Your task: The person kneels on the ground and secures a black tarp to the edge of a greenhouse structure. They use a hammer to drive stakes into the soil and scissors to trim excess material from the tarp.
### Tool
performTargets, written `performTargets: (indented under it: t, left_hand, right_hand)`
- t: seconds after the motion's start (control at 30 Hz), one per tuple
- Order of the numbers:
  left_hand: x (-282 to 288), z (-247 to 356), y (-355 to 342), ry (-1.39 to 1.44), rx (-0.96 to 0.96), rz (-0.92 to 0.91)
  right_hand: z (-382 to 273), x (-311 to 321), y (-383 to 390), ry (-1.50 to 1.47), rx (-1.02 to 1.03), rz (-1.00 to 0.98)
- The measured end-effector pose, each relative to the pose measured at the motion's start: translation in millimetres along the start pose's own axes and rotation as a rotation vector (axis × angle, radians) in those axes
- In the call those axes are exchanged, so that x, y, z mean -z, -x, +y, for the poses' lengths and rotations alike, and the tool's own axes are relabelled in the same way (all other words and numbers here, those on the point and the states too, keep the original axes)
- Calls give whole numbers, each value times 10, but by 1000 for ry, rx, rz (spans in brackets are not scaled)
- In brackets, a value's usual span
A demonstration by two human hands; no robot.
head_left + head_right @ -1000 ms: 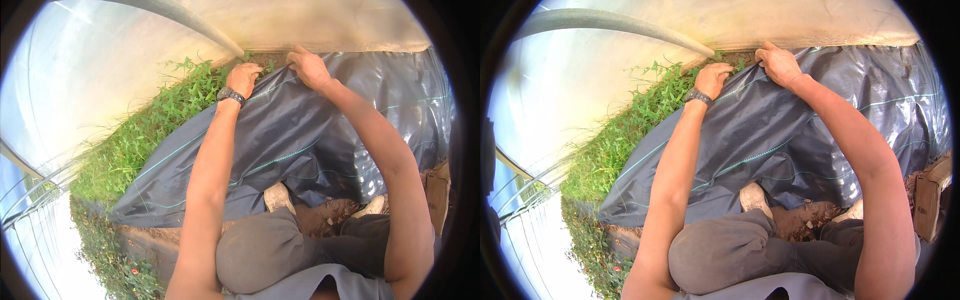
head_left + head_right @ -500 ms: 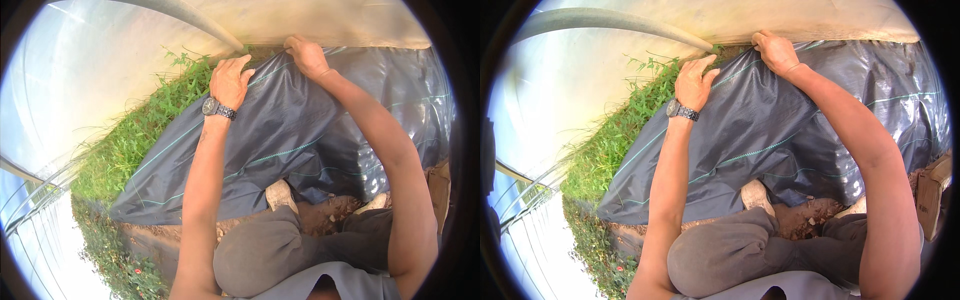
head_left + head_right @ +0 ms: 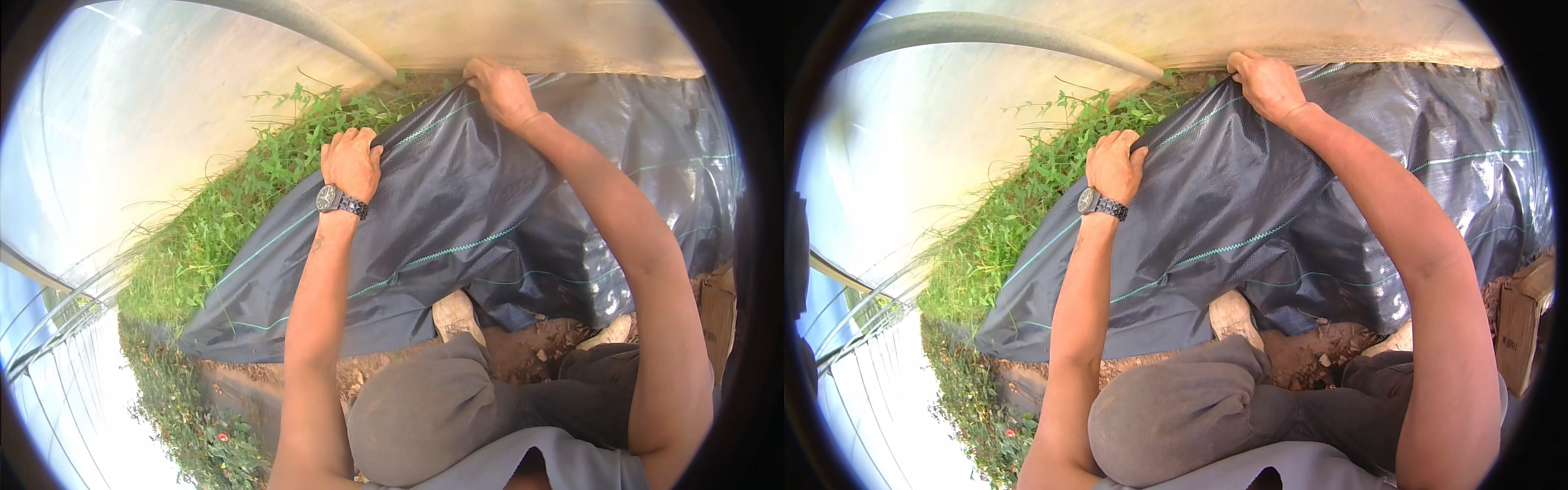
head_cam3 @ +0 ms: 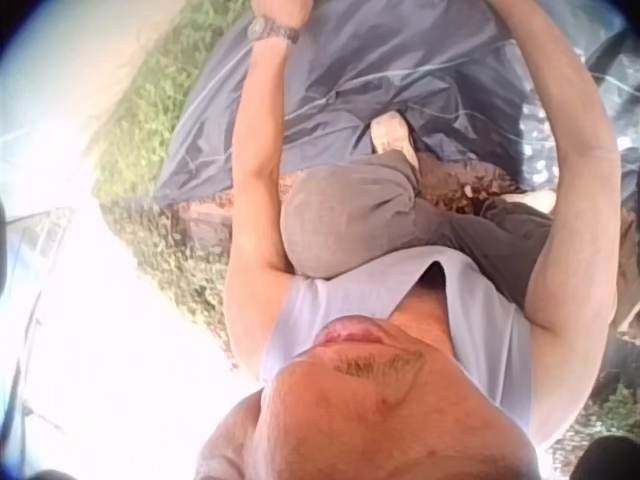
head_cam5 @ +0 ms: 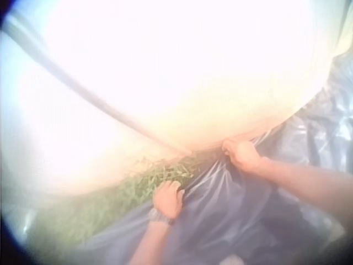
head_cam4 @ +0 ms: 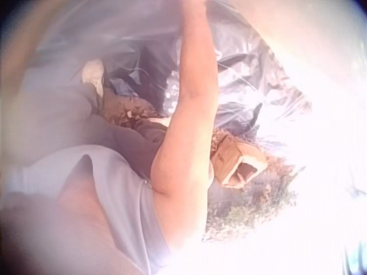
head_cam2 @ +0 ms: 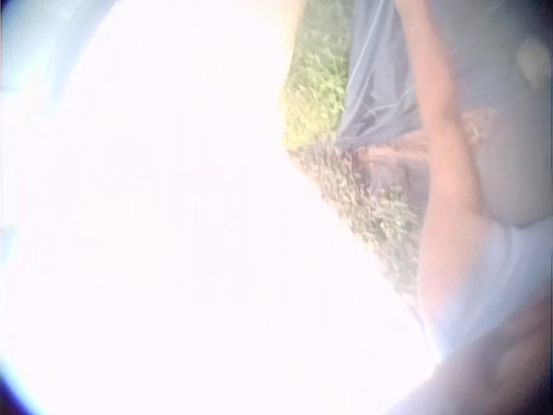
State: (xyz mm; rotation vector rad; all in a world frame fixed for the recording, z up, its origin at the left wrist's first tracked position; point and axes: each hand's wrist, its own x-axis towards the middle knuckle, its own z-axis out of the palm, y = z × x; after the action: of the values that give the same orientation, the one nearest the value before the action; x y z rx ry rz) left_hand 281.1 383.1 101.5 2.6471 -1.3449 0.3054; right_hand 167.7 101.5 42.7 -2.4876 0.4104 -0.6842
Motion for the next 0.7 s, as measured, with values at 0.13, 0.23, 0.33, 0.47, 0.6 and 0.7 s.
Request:
performTargets:
  t: [0.13,0.23,0.33,0.47,0.6,0.7]
  left_hand:
    - [195,-137,62,-113,-22,144]
    - [306,-176,-142,-75,4,143]
    - [418,-209,-382,-90,110,66]
    - [432,-349,-673,-188,92,50]
    - [152,-484,-855,-242,27,108]
    - [19,-527,-953,-233,63,92]
  right_hand:
    - [1,-11,9,12,49,8]
    - [-37,-67,20,21,10,19]
    - [-50,-118,-7,-50,3,101]
    - [-30,-132,-96,-25,-33,142]
    - [263,-270,-118,4,-1,162]
    - [378,-388,-68,3,37,218]
